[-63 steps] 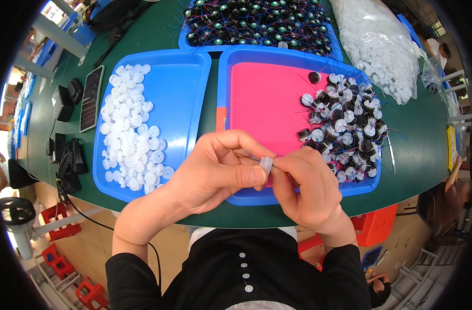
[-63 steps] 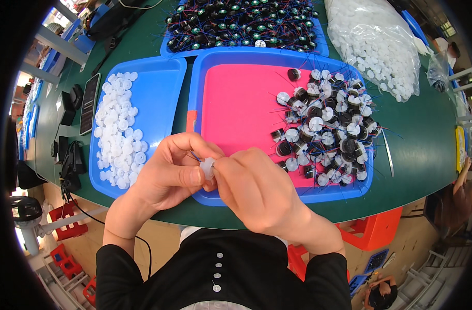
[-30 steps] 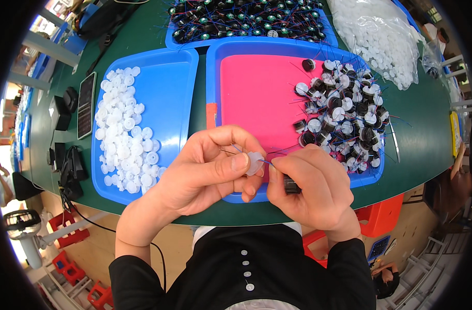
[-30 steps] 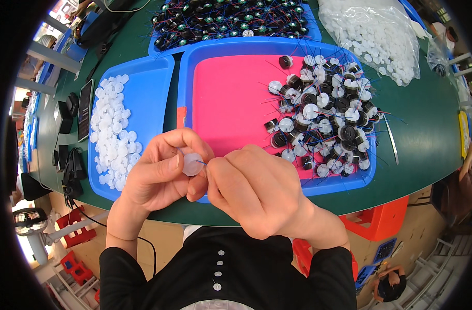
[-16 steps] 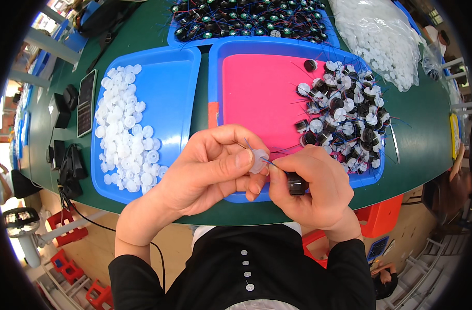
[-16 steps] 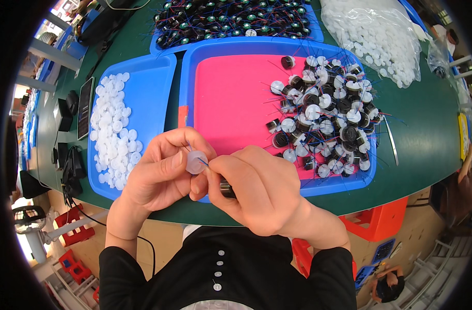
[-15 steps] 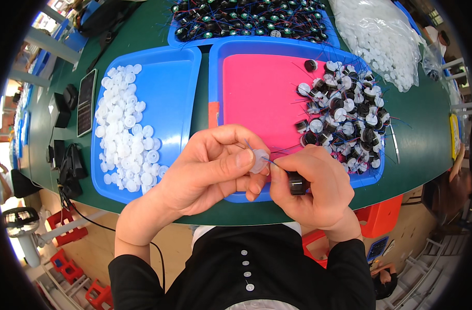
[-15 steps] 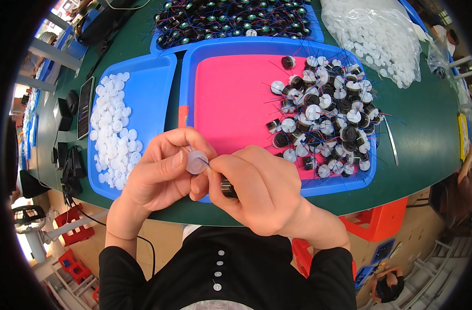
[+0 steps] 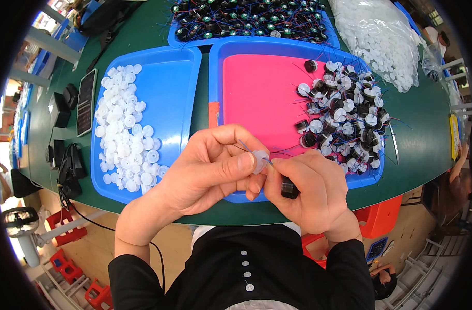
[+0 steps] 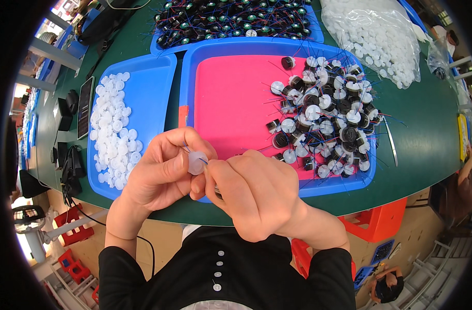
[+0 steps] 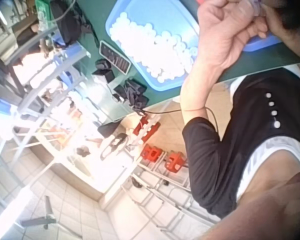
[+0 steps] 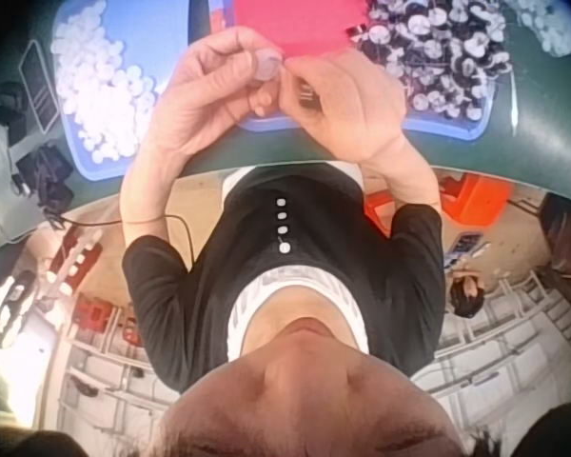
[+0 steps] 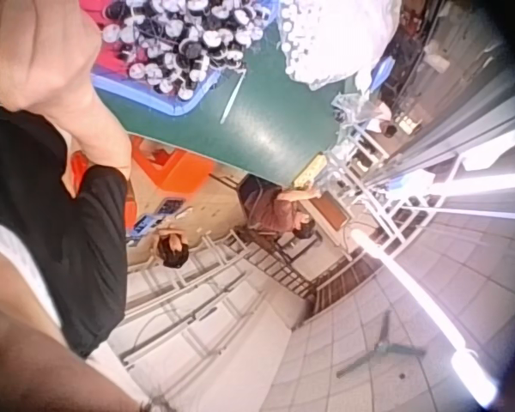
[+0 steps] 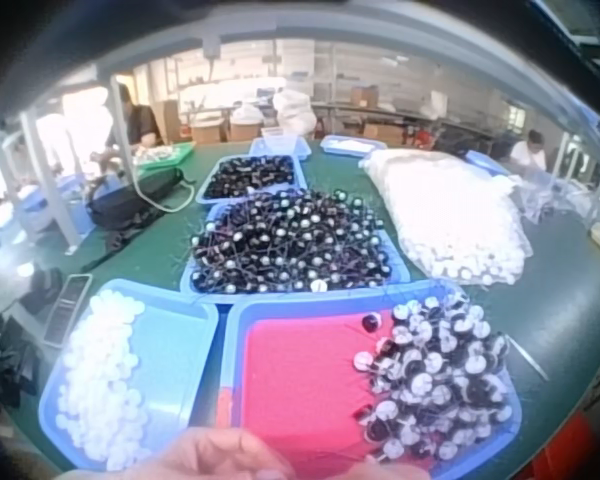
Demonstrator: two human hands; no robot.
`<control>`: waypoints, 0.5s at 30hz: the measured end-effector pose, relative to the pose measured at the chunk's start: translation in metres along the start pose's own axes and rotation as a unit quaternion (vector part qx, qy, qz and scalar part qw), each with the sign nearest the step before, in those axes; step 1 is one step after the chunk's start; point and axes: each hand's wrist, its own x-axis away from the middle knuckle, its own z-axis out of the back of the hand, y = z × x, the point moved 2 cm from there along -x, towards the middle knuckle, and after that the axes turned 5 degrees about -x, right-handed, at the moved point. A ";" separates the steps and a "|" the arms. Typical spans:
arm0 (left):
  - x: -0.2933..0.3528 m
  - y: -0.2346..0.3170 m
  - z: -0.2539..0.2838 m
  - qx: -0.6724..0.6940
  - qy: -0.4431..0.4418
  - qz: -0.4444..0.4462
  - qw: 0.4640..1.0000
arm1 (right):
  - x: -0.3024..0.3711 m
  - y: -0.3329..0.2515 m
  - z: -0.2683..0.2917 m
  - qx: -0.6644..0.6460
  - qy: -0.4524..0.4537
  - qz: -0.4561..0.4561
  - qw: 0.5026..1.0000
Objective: Assemble small electronic components by placing plastic caps onto circular bases.
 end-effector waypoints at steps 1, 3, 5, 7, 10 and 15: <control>0.000 0.000 0.001 0.000 0.000 0.000 1.000 | 0.000 0.000 -0.001 0.004 0.004 0.003 1.000; -0.001 0.000 0.002 -0.014 0.002 0.005 1.000 | -0.003 0.002 -0.003 -0.003 0.014 0.010 1.000; -0.001 0.001 0.002 -0.017 0.001 -0.007 1.000 | -0.004 0.001 -0.003 -0.009 0.023 0.017 1.000; 0.000 0.001 0.001 -0.020 0.000 -0.019 1.000 | -0.008 0.001 0.000 -0.084 0.014 -0.047 0.995; 0.003 0.003 0.001 -0.030 0.034 -0.045 0.998 | -0.014 0.001 0.005 -0.255 -0.025 -0.221 0.941; 0.003 0.003 0.004 -0.086 0.016 -0.118 0.989 | -0.013 0.005 0.008 -0.236 -0.040 -0.219 0.946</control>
